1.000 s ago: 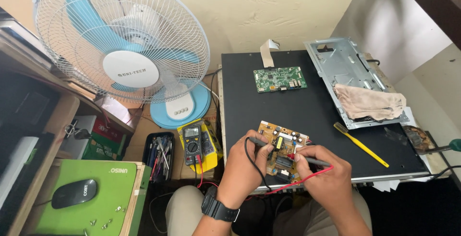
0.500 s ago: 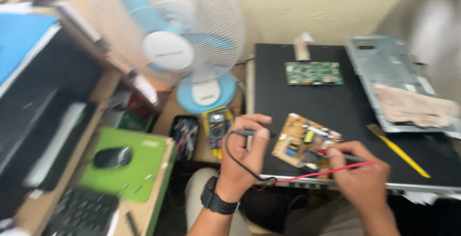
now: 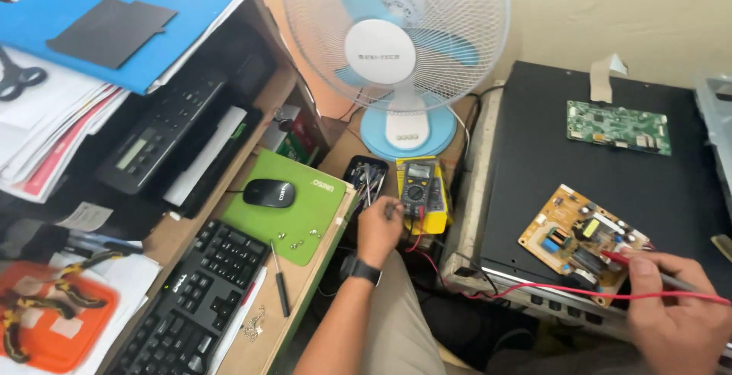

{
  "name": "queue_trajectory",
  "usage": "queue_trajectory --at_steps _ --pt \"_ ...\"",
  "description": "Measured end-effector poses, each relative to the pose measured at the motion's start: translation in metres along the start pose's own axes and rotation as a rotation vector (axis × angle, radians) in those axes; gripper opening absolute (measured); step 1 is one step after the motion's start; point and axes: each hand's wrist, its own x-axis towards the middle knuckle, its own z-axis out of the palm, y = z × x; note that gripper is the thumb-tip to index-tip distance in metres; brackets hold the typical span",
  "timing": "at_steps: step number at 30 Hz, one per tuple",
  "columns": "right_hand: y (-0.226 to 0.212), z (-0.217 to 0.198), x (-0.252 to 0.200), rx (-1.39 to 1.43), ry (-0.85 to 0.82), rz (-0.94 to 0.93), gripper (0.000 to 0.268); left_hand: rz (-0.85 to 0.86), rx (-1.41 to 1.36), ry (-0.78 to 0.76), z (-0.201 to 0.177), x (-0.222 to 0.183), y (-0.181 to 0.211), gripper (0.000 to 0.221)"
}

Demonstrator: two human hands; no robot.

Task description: Using a multimeter to test components on a power supply board and inspecting a main logic board on a repair bench.

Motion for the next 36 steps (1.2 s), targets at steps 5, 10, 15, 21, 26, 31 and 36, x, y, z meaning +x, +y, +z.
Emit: queue_trajectory --at_steps 5,10,15,21,26,31,36 --pt "-0.001 0.003 -0.002 -0.026 0.007 0.023 0.019 -0.197 0.157 -0.171 0.016 0.036 0.024 0.018" --pt "0.007 0.003 -0.001 -0.05 0.016 -0.002 0.018 -0.033 0.422 -0.236 0.053 0.073 0.006 0.032" --pt "0.005 0.002 0.001 -0.024 0.025 -0.039 0.015 -0.077 0.6 -0.417 0.067 0.092 0.004 0.02" --pt "-0.005 0.002 0.002 0.012 0.019 0.058 0.016 0.05 0.682 -0.445 0.084 0.106 -0.022 0.02" --pt "0.007 0.004 0.001 0.025 0.026 0.088 0.014 -0.015 0.615 -0.469 0.073 0.102 -0.004 0.02" --pt "0.013 0.004 0.0 -0.045 0.048 0.019 0.014 0.078 0.625 -0.414 0.065 0.094 0.001 0.017" --pt "-0.01 0.003 0.003 -0.058 0.061 0.078 0.015 0.248 -0.016 -0.062 0.02 0.039 0.075 0.029"
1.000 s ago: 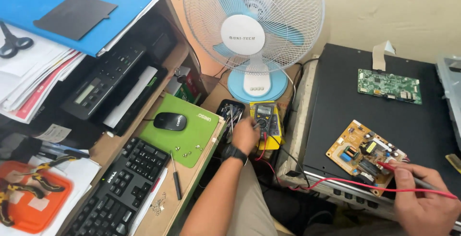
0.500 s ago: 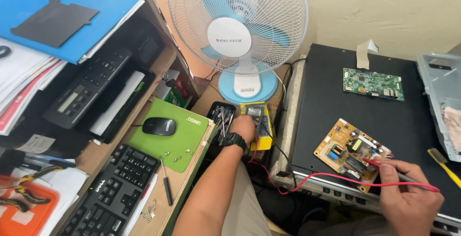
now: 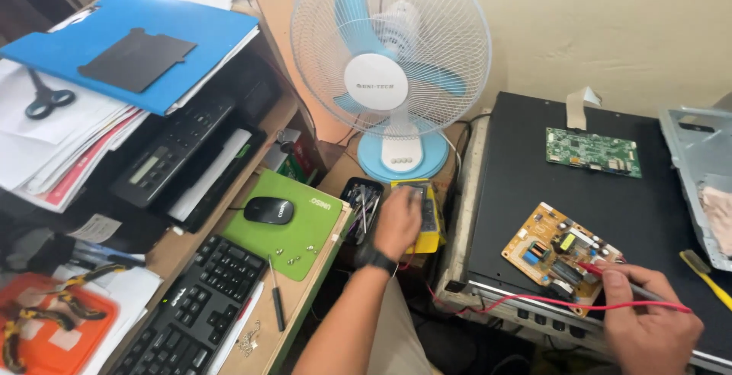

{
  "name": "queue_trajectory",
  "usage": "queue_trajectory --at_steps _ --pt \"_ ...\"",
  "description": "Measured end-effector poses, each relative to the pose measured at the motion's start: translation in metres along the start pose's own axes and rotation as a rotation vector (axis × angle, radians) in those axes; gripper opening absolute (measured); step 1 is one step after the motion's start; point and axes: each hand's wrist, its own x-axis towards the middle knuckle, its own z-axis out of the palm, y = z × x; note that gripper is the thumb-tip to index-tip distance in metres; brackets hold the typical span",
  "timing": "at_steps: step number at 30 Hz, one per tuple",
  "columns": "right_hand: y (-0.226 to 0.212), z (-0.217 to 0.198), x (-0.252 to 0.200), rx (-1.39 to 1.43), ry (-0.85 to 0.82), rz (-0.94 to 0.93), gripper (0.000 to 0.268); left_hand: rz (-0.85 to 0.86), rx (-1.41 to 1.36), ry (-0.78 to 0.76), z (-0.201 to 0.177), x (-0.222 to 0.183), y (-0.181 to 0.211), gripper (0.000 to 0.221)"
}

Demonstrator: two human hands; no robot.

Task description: Using a multimeter to test components on a power supply board and inspecting a main logic board on a repair bench.

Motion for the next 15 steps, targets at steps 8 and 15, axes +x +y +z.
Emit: queue_trajectory --at_steps 8,15 --pt "0.025 0.006 0.007 0.125 -0.015 -0.016 0.014 0.249 -0.331 0.139 -0.058 -0.053 0.137 0.048" --pt "-0.005 -0.002 0.011 0.18 -0.012 -0.011 0.016 0.014 -0.671 -0.171 -0.015 -0.062 0.182 0.025"
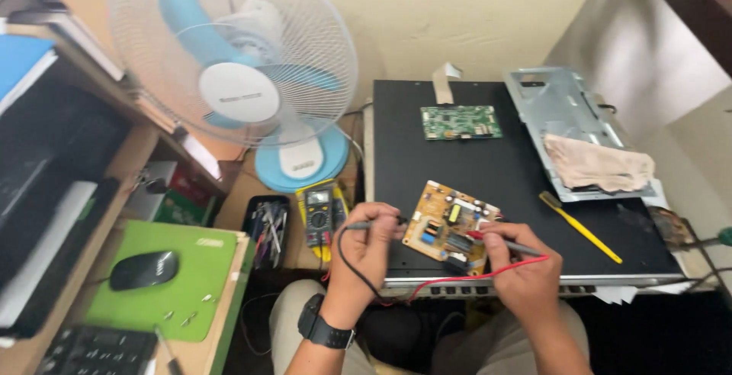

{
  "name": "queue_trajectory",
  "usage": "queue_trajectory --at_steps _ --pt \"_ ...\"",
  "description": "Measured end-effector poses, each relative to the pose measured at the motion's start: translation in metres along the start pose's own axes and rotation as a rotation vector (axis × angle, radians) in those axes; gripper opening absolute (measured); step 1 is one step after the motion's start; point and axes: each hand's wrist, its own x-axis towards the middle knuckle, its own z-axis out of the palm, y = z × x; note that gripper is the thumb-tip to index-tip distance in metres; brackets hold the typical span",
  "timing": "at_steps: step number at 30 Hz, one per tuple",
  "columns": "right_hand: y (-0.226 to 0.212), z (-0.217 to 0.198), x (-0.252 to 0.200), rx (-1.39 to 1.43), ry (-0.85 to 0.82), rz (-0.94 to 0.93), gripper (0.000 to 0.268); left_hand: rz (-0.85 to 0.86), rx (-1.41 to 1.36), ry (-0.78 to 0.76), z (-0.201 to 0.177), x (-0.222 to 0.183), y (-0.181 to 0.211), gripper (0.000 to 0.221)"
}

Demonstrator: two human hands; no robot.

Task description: Using a multimeter to test components on a power supply board and inspecting a main logic board on a repair bench.

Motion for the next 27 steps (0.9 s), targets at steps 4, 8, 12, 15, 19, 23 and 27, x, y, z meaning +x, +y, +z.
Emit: queue_trajectory --at_steps 4,8,12,15,19,23,27 --pt "-0.009 -0.003 0.001 -0.047 0.003 0.018 0.017 -0.089 0.025 -0.116 0.021 -0.001 0.016 0.018" --pt "-0.009 -0.003 0.004 -0.051 0.001 0.006 0.013 0.034 0.092 -0.171 0.036 -0.002 0.015 0.016" --pt "-0.007 0.0 0.004 -0.017 0.014 -0.04 0.01 0.247 0.256 -0.166 0.043 0.003 0.014 0.018" --pt "-0.005 0.0 0.005 0.007 0.013 -0.034 0.008 0.246 0.292 -0.157 0.045 0.004 0.005 0.013" --pt "-0.002 0.0 0.005 0.001 0.007 -0.044 0.008 0.198 0.31 -0.162 0.046 0.004 0.0 0.011" --pt "-0.002 0.002 0.005 0.011 0.014 -0.053 0.008 0.194 0.334 -0.184 0.047 0.005 -0.002 0.015" --pt "-0.004 0.002 0.005 0.011 0.006 -0.066 0.009 0.18 0.357 -0.199 0.048 0.006 -0.005 0.02"
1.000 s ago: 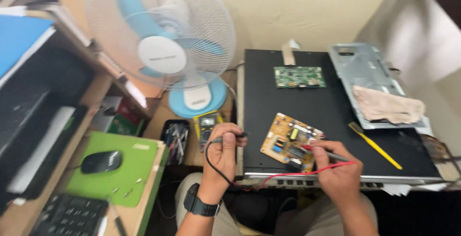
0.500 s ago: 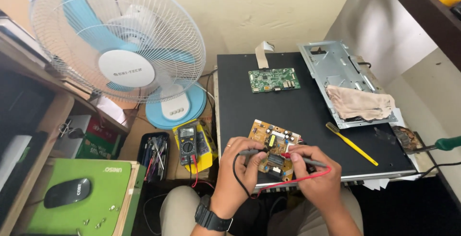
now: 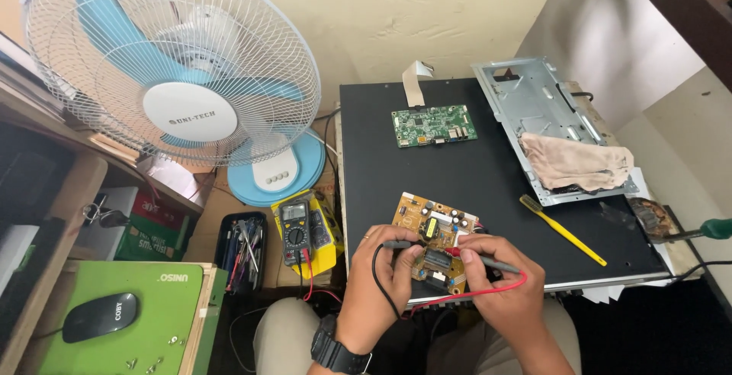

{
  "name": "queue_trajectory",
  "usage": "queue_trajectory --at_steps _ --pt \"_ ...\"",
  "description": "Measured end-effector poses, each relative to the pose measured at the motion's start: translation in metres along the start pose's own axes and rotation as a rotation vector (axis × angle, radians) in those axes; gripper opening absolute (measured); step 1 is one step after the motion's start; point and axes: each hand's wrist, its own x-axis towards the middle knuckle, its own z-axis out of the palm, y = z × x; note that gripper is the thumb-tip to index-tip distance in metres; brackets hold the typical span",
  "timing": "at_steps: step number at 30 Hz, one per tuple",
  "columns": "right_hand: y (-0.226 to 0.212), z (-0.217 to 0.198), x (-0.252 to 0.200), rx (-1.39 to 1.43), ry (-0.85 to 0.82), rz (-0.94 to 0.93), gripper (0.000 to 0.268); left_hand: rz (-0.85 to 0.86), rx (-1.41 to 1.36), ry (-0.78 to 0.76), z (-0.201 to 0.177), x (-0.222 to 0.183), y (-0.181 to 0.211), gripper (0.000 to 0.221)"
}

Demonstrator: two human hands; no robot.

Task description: Using a multimeter to test components on a power supply board and inspecting a main logic board on a repair bench.

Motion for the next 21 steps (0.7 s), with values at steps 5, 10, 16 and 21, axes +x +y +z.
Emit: queue_trajectory --at_steps 5,10,16,21 --pt "0.0022 0.0006 0.0 -0.02 0.009 -0.044 0.009 0.04 0.002 0.01 -0.0008 0.0007 0.004 0.019" --pt "0.0025 -0.0001 0.0005 -0.058 -0.003 -0.093 0.009 0.088 -0.006 0.032 -0.0006 0.0006 0.0058 0.02" --pt "-0.0025 0.0008 0.0013 -0.061 0.01 -0.107 0.009 0.065 -0.013 0.031 -0.0027 -0.0001 0.0082 0.024" --pt "-0.0027 0.0018 0.0019 -0.071 -0.002 -0.067 0.01 0.028 -0.055 0.035 -0.0038 -0.0011 0.0084 0.023"
